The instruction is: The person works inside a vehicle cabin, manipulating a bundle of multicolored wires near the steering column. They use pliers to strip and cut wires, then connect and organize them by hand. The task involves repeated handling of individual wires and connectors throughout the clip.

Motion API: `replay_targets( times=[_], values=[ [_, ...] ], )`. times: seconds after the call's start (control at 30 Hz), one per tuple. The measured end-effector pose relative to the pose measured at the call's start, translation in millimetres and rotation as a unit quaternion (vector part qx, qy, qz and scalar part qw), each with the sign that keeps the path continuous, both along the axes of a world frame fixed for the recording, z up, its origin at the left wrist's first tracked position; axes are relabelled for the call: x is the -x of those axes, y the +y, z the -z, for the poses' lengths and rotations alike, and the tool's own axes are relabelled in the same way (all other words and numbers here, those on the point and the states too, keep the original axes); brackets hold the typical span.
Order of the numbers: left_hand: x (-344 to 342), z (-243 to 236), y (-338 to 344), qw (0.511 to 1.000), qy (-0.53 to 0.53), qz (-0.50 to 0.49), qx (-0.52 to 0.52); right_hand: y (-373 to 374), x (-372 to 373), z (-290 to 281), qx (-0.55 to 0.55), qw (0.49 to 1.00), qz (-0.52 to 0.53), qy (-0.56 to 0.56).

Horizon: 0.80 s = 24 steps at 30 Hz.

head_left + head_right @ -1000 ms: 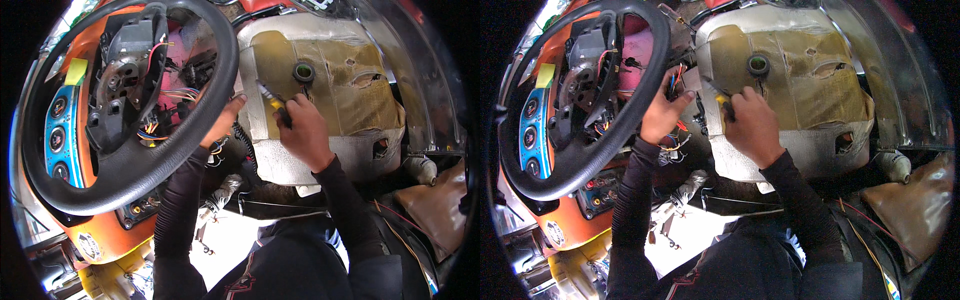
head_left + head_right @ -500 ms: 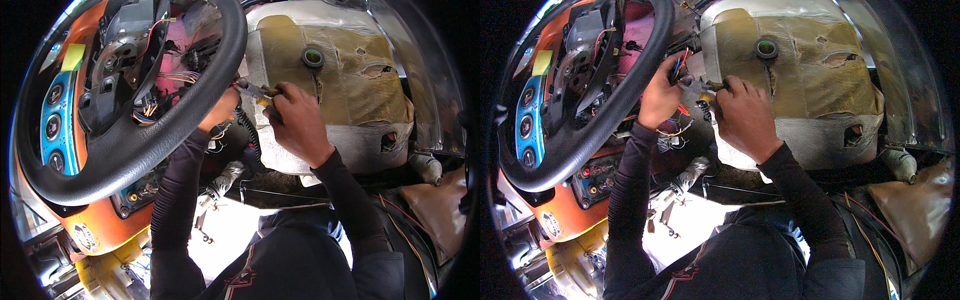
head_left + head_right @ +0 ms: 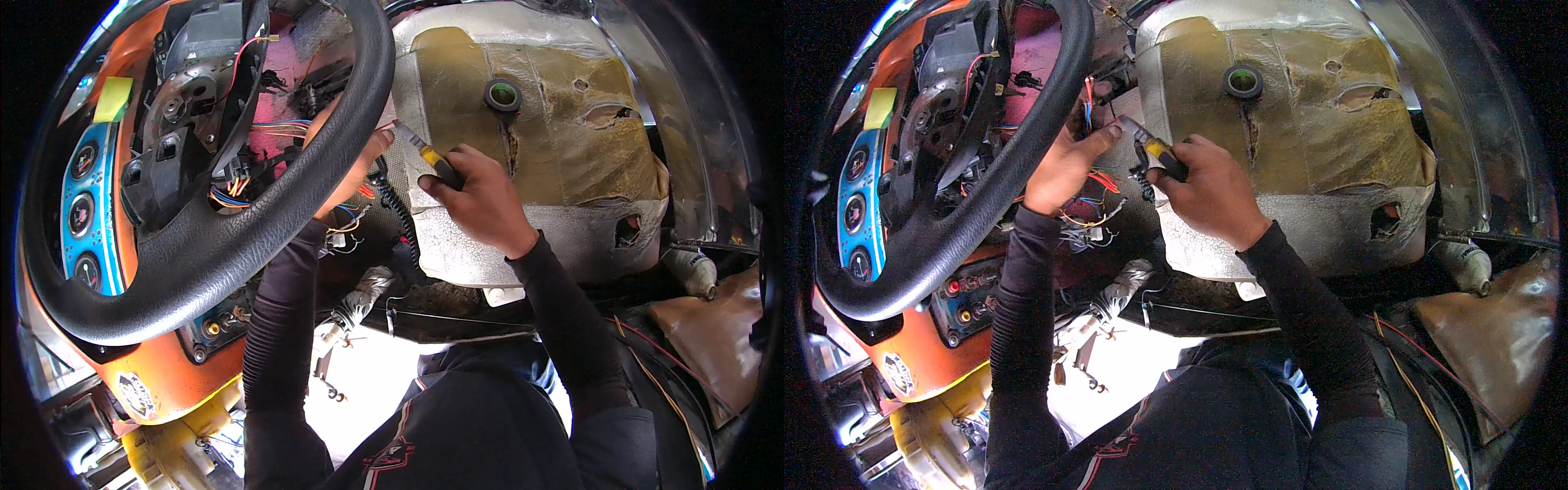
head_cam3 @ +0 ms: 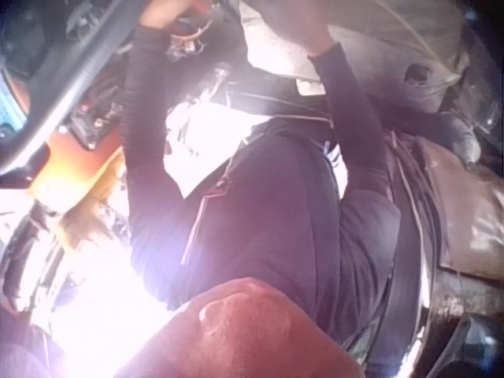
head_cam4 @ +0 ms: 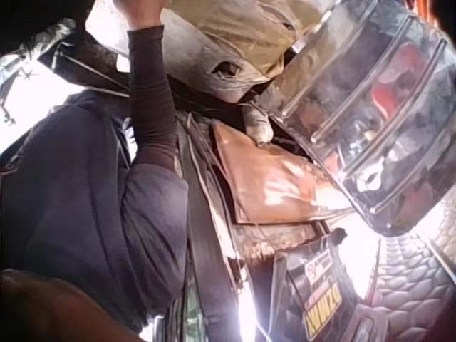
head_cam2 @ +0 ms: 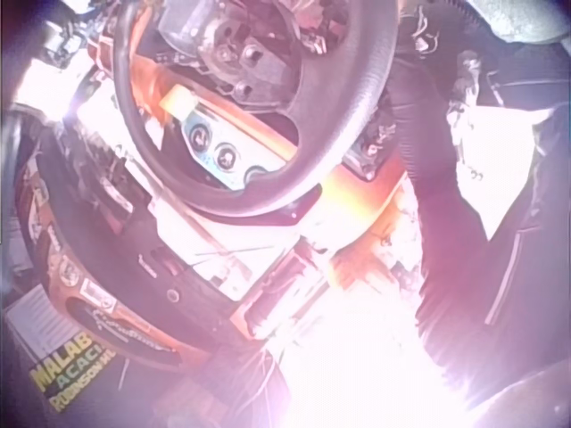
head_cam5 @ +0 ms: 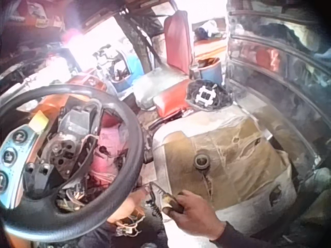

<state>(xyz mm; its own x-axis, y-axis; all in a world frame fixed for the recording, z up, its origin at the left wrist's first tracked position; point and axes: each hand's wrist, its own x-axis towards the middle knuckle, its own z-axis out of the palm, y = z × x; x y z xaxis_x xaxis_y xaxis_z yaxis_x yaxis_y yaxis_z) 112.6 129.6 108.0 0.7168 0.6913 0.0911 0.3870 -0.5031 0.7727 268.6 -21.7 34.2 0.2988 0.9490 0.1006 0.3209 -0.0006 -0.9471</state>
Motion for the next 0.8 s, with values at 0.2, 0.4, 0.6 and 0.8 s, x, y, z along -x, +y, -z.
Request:
replay_targets(
  times=[0.2, 0.4, 0.6, 0.8],
  values=[
    [6, -1, 9, 1.000, 0.025, 0.002, -0.001, 1, 1, -6, 0.016, 0.999, 0.031, -0.010],
    [5, 5, 5, 0.999, 0.016, -0.025, 0.026, 0, 11, -1, -0.037, 0.993, 0.074, -0.084],
    [-2, -5, -7, 0.999, -0.014, -0.017, -0.030, 6, -3, 2, -0.019, 1.000, 0.007, -0.016],
    [-16, -9, -14, 0.996, -0.030, -0.025, -0.083, 5, -18, 2, 0.020, 0.996, -0.045, 0.073]
  ],
)
